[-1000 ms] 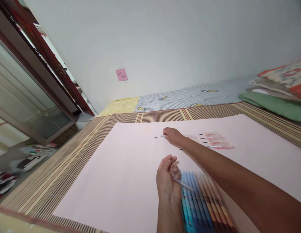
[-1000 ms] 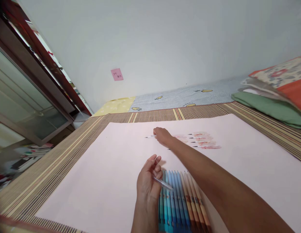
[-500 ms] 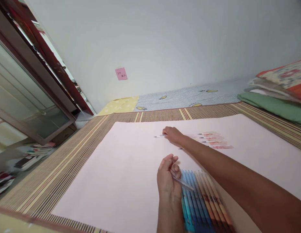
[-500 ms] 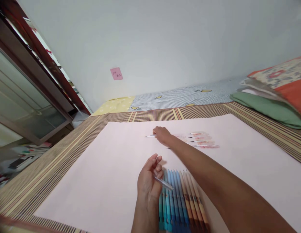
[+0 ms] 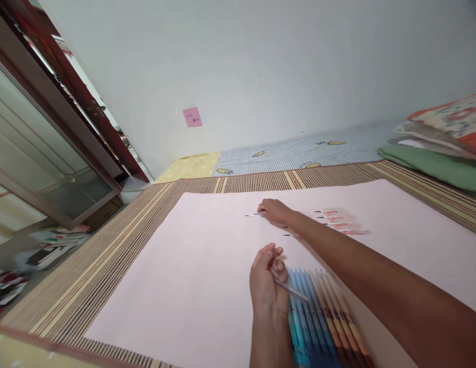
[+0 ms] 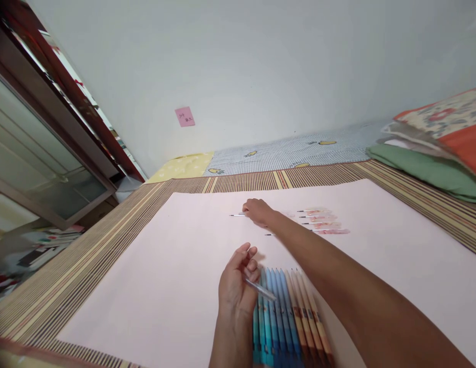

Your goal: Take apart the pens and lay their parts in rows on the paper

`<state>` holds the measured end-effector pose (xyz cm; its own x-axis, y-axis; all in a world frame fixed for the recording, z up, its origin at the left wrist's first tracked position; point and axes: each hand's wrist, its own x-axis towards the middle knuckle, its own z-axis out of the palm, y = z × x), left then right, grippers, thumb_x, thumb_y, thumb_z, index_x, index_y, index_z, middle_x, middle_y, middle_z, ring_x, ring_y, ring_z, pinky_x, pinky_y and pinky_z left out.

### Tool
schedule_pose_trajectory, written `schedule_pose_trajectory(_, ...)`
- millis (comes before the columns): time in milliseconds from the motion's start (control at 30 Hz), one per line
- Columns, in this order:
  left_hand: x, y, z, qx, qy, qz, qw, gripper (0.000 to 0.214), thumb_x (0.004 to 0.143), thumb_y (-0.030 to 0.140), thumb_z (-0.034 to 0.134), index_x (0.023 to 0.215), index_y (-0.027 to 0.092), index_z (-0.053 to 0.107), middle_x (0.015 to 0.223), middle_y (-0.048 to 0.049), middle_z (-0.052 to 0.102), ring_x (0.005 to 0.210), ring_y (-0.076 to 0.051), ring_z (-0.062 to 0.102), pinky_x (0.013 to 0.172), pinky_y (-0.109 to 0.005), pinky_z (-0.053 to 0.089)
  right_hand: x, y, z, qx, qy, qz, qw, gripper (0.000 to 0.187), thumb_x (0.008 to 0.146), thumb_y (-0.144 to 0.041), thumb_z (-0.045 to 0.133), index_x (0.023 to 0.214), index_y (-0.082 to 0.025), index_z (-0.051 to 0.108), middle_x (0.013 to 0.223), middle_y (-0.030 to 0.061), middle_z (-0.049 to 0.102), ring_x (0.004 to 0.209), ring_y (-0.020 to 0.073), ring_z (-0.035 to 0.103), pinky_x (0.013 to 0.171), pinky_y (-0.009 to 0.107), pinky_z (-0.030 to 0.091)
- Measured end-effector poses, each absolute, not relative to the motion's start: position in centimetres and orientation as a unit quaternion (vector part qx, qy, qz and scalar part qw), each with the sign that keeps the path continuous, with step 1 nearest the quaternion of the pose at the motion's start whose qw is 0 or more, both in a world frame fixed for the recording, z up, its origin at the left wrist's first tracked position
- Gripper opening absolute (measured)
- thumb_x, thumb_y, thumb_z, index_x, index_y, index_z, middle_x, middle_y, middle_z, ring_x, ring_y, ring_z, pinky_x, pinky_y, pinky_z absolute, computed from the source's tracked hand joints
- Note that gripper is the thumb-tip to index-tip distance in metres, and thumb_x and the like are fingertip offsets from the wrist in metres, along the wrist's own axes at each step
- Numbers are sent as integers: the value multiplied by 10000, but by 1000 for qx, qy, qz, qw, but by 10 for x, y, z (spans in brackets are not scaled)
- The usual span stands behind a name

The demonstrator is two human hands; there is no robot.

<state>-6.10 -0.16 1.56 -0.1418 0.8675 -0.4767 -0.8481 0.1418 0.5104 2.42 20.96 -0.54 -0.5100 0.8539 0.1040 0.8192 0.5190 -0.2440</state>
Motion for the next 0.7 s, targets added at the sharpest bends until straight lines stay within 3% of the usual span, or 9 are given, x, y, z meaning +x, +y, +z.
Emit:
schedule_pose_trajectory(267,-60,-1,17,8,376,653,657,101,773,67,602,857,83,655,759,-103,677,438,-52,415,363,-154,248,21,207,-13,-502,-851,87,123,195,884,-197,620,1017,-185,762,1130,96,720,998,210,641,835,275,403)
schedule_pose_trajectory(533,-71,2,16,-5,359,669,651,97,806,45,597,873,71,662,753,-101,675,444,-49,429,362,-146,249,34,226,-11,-507,-838,128,157,352,939,-153,476,1130,-185,770,1223,77,743,1092,191,652,911,251,436)
schedule_pose_trajectory(700,-70,1,17,-6,360,668,651,101,833,36,568,863,64,661,741,-102,672,439,-51,430,362,-148,255,35,223,-11,-504,-840,143,144,275,896,-150,545,1026,-194,784,1145,43,763,995,165,669,824,220,441)
